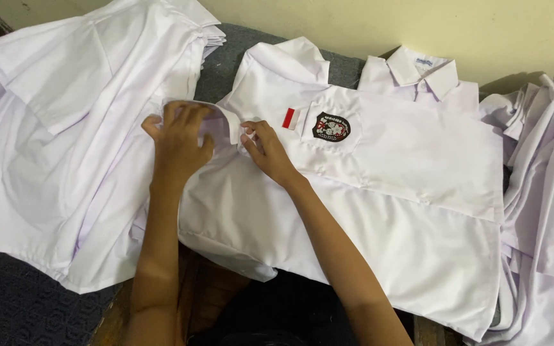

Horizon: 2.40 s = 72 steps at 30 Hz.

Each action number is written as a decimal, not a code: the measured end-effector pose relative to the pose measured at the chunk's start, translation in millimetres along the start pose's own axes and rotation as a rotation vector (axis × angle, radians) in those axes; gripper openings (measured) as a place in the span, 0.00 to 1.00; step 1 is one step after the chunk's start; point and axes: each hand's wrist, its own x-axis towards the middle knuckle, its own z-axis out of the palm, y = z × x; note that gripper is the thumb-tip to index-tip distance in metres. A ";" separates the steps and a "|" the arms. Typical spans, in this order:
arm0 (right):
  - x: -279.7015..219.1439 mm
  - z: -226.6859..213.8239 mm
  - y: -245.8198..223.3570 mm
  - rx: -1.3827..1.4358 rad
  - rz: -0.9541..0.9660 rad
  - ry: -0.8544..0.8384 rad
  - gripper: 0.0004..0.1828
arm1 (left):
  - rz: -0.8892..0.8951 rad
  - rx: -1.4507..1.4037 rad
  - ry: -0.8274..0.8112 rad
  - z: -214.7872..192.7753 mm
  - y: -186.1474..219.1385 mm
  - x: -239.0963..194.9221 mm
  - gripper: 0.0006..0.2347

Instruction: The person folds a white long-sleeved shirt with a logo on the chest, smoothing the fabric and aligning the sleeves. They then fold the shirt in half and button the front placket to secure the fold.

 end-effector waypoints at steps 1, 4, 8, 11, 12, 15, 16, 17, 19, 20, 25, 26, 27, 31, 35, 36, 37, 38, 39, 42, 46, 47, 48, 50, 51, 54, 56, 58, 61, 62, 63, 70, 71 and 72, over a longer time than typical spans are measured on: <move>0.1 -2.3 -7.0 0.002 0.001 0.000 0.13 | 0.000 0.001 -0.002 9.6 -9.6 -1.8 0.18; -0.8 -6.8 -20.6 -0.121 0.065 -0.119 0.23 | -0.127 0.066 -0.287 15.3 -23.0 -2.1 0.24; 0.4 -8.5 -21.1 -0.208 0.139 -0.182 0.27 | -0.096 -0.080 -0.102 -5.4 -19.2 7.0 0.14; 0.5 -7.5 -17.1 -0.287 0.149 -0.213 0.28 | -0.244 -0.167 -0.130 9.7 -28.8 1.7 0.09; 1.0 -5.9 -15.5 -0.331 0.133 -0.233 0.28 | -0.288 -0.174 -0.146 14.9 -32.7 -1.2 0.08; -0.6 -2.1 -13.0 -0.436 0.127 -0.265 0.29 | -0.337 -0.106 -0.185 30.8 -36.9 -5.0 0.13; -0.8 -2.3 -13.5 -0.437 0.128 -0.263 0.29 | -0.335 -0.107 -0.185 27.2 -34.2 -2.1 0.13; -1.1 -2.5 -13.8 -0.438 0.127 -0.269 0.29 | -0.330 -0.083 -0.182 23.7 -31.3 0.8 0.12; -2.2 -1.3 -10.5 -0.439 0.129 -0.274 0.29 | -0.324 -0.061 -0.180 16.3 -23.7 4.6 0.11; -1.8 0.3 -7.2 -0.482 0.113 -0.273 0.28 | -0.295 -0.050 -0.145 12.0 -19.6 6.7 0.13; -2.4 4.6 -5.2 -0.554 0.094 -0.278 0.28 | -0.040 0.019 -0.020 -40.3 23.8 21.5 0.17; -2.3 4.6 -6.5 -0.578 0.092 -0.277 0.28 | 0.011 0.033 0.003 -29.0 18.4 19.2 0.16; -2.2 4.2 -7.7 -0.603 0.090 -0.276 0.28 | 0.061 0.046 0.026 -17.8 13.2 17.0 0.15; -4.6 4.0 -17.1 -0.623 0.055 -0.251 0.28 | -0.016 0.109 0.028 43.8 -24.7 6.5 0.16; -6.9 7.7 -10.8 -0.767 -0.033 -0.222 0.26 | -0.044 0.111 0.088 63.1 -31.5 4.3 0.11; -8.3 10.4 -9.8 -0.800 -0.051 -0.218 0.26 | -0.025 0.123 0.101 62.9 -31.7 3.3 0.10; -8.3 10.9 -10.1 -0.797 -0.051 -0.220 0.26 | -0.027 0.125 0.099 53.3 -23.8 4.9 0.10; -8.6 11.1 -10.4 -0.815 -0.065 -0.202 0.26 | -0.068 0.043 0.031 43.8 -15.5 6.7 0.13; -8.9 11.3 -10.6 -0.832 -0.079 -0.184 0.26 | -0.109 -0.038 -0.037 34.4 -7.1 8.6 0.16; -9.3 19.7 10.3 -0.885 -0.104 -0.173 0.23 | -0.165 -0.085 -0.235 2.7 12.6 19.2 0.26; -7.9 11.4 -3.2 -0.811 -0.028 -0.249 0.26 | -0.162 0.013 -0.295 30.4 -13.2 14.2 0.19; -7.6 9.1 -4.4 -0.752 0.058 -0.283 0.31 | -0.162 0.053 -0.298 36.2 -18.4 12.5 0.18; -7.5 8.5 -6.4 -0.688 0.140 -0.320 0.38 | -0.164 0.097 -0.301 40.7 -24.8 9.3 0.17; -6.0 9.7 -4.0 -0.698 0.154 -0.339 0.39 | -0.169 0.114 -0.325 47.8 -26.7 13.3 0.17; -5.6 10.7 -2.7 -0.709 0.170 -0.358 0.40 | -0.174 0.129 -0.350 51.6 -27.8 15.0 0.16; -6.7 8.4 4.2 -0.717 0.171 -0.375 0.39 | -0.222 0.086 -0.439 59.6 -36.7 14.9 0.17; -7.6 11.0 13.0 -0.747 0.164 -0.384 0.39 | -0.233 0.085 -0.466 59.6 -35.5 13.7 0.15; -7.6 10.4 17.5 -0.779 0.157 -0.389 0.38 | -0.240 0.083 -0.490 59.0 -34.7 13.6 0.14; -10.4 3.3 17.8 -0.728 0.169 -0.391 0.39 | -0.253 0.058 -0.501 55.7 -33.8 11.9 0.14; -11.5 -1.6 17.9 -0.725 0.170 -0.416 0.39 | -0.256 0.041 -0.492 53.2 -33.2 12.3 0.14; -12.8 -6.6 18.2 -0.722 0.171 -0.440 0.40 | -0.259 0.025 -0.484 50.9 -32.4 12.7 0.14; -42.9 -58.5 16.6 -0.791 0.119 -0.469 0.37 | -0.190 0.067 -0.356 62.5 -40.8 4.2 0.25; -47.8 -66.0 15.2 -0.778 0.097 -0.480 0.36 | -0.200 0.061 -0.330 50.7 -32.2 8.0 0.22; -53.4 -73.2 13.8 -0.763 0.075 -0.490 0.35 | -0.209 0.057 -0.304 38.7 -23.5 11.5 0.18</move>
